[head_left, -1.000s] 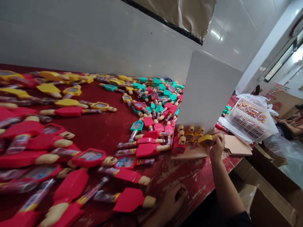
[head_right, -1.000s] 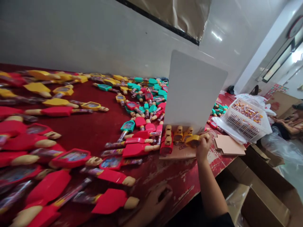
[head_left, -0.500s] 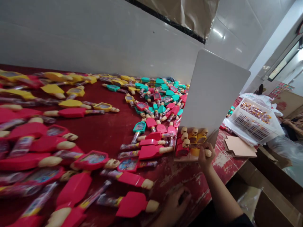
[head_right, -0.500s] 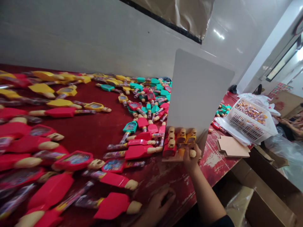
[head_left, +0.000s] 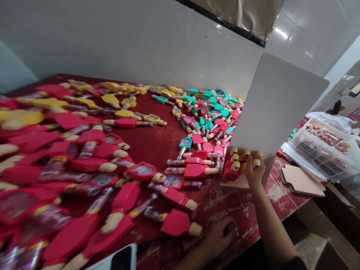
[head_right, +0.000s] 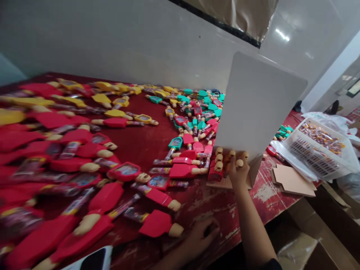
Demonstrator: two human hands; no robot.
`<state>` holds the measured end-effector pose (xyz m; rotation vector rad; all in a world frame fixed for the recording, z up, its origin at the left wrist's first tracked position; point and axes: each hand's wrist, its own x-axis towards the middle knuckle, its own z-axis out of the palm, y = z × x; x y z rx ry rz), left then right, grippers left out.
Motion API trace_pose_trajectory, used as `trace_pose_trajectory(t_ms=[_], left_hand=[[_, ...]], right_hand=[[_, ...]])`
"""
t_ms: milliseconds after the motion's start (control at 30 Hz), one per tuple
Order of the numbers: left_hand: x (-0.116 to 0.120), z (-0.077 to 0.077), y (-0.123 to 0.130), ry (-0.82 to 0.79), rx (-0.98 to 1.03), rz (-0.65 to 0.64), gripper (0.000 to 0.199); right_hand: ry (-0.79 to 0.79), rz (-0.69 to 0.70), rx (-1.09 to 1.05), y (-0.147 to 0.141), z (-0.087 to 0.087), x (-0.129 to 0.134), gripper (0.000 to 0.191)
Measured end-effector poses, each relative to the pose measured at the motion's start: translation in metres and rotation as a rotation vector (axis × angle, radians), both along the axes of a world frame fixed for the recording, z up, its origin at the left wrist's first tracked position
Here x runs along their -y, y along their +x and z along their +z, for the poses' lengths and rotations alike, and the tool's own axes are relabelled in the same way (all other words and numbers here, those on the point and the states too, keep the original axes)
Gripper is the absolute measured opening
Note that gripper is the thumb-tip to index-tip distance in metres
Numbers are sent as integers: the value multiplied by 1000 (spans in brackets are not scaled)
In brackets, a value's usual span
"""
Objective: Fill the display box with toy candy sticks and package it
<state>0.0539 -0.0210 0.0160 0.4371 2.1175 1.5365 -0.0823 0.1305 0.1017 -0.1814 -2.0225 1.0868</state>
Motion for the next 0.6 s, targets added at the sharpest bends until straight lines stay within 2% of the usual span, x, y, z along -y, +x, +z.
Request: trace_pose_trajectory(t_ms=[100,267,400,600], left_hand=[[-1,-2,2,22,6,17,22],[-2,-6,4,39,8,28,22],[-1,-6,3,25,-15,21,23],[-1,-3,2,33,-12,-17,24]], right_hand=[[39,-37,47,-11,5,6,36],[55,-82,125,-11,5,3,41],[109,-94,183,-7,-4,2,41],[78,-96,189,-8,-21,9,38]])
